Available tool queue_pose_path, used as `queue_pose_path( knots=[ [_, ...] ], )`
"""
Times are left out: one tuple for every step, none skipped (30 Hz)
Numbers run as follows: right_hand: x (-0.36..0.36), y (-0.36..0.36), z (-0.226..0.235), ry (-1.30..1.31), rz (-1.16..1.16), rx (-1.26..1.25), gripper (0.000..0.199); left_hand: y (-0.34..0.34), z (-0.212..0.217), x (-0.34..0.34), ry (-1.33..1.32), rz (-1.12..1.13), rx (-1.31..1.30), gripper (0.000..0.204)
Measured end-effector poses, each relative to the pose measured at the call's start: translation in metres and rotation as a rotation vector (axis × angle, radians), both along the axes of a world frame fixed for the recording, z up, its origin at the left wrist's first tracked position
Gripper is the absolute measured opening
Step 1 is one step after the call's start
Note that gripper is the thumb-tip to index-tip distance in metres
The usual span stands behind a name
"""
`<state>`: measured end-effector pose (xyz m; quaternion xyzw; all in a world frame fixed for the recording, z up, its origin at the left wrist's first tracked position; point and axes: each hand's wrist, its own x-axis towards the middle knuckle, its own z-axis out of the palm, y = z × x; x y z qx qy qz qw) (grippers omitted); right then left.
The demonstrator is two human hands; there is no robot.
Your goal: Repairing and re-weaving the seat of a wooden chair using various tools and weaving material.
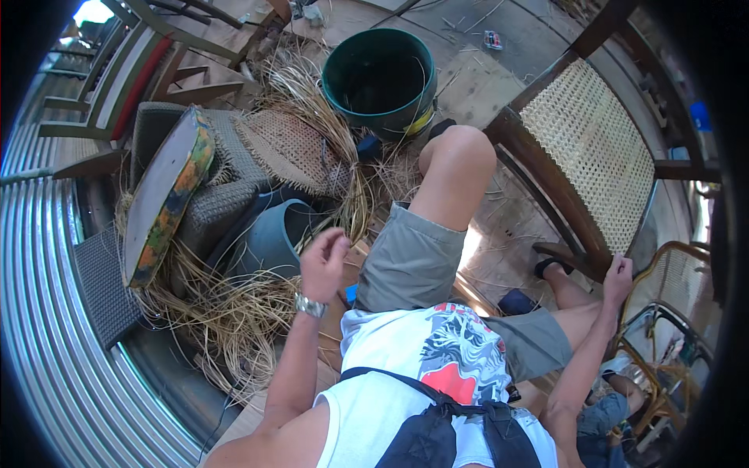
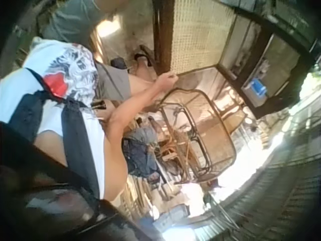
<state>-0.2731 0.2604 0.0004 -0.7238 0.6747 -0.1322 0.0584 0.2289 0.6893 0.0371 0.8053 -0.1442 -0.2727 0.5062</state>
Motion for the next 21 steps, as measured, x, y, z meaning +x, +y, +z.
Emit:
queue_pose_path(
  knots=[
    [-0.002, 0.002, 0.001, -0.048, 0.041, -0.040, 0.034, -0.001, -0.017, 0.018, -0.001, 0.048, -0.020, 0.021],
    [-0.002, 0.008, 0.006, -0.055, 0.022, -0.024, 0.032, -0.007, -0.039, 0.038, 0.026, 0.098, -0.073, 0.020],
    [-0.005, 0.013, 0.008, -0.038, 0.020, -0.032, 0.032, -0.016, -0.064, 0.058, 0.056, 0.149, -0.125, 0.020],
    [-0.009, 0.020, 0.007, -0.115, 0.045, -0.033, 0.030, -0.026, -0.084, 0.078, 0.130, 0.195, -0.124, 0.020],
    [-0.014, 0.025, 0.009, -0.191, 0.071, -0.038, 0.028, -0.037, -0.108, 0.099, 0.203, 0.242, -0.124, 0.021],
    [-0.007, 0.033, 0.013, -0.190, 0.079, -0.013, 0.026, -0.039, -0.150, 0.128, 0.252, 0.287, -0.098, 0.029],
    [0.000, 0.042, 0.014, -0.186, 0.083, -0.011, 0.026, -0.038, -0.188, 0.151, 0.300, 0.336, -0.067, 0.039],
    [0.002, 0.052, 0.016, -0.241, 0.106, 0.023, 0.026, -0.050, -0.209, 0.168, 0.312, 0.330, -0.068, 0.039],
    [0.005, 0.061, 0.017, -0.299, 0.130, 0.055, 0.027, -0.062, -0.224, 0.184, 0.275, 0.272, 0.220, 0.054],
    [0.002, 0.073, 0.022, -0.308, 0.109, 0.130, 0.028, -0.075, -0.232, 0.187, 0.236, 0.200, 0.504, 0.069],
    [0.002, 0.085, 0.023, -0.298, 0.099, 0.124, 0.028, -0.079, -0.240, 0.183, 0.244, 0.187, 0.501, 0.069],
    [0.001, 0.098, 0.027, -0.269, 0.090, 0.094, 0.027, -0.087, -0.240, 0.170, 0.182, -0.097, 0.626, 0.072],
    [0.009, 0.112, 0.032, -0.248, 0.088, 0.066, 0.027, -0.093, -0.235, 0.161, 0.106, -0.377, 0.740, 0.074],
    [0.019, 0.128, 0.039, -0.383, 0.062, 0.087, 0.023, -0.098, -0.232, 0.155, 0.023, -0.655, 0.845, 0.077],
    [0.024, 0.142, 0.051, -0.378, 0.055, 0.085, 0.023, -0.101, -0.228, 0.157, 0.025, -0.664, 0.844, 0.077],
    [0.030, 0.154, 0.062, -0.382, 0.024, 0.163, 0.021, -0.100, -0.225, 0.164, 0.143, -0.561, 0.836, 0.074],
    [0.041, 0.162, 0.071, -0.387, -0.003, 0.243, 0.019, -0.095, -0.223, 0.173, 0.259, -0.451, 0.827, 0.071],
    [0.063, 0.166, 0.077, -0.398, 0.014, 0.259, 0.019, -0.070, -0.240, 0.191, 0.311, -0.266, 0.713, 0.056],
    [0.075, 0.174, 0.089, -0.414, 0.030, 0.181, 0.018, -0.092, -0.181, 0.160, 0.596, -0.147, 0.308, 0.045],
    [0.104, 0.178, 0.099, -0.466, 0.093, 0.136, 0.018, -0.078, -0.169, 0.169, 0.577, -0.130, 0.196, 0.037],
    [0.141, 0.184, 0.115, -0.488, 0.081, 0.200, 0.017, -0.066, -0.162, 0.176, 0.557, -0.117, 0.083, 0.029]
  ],
)
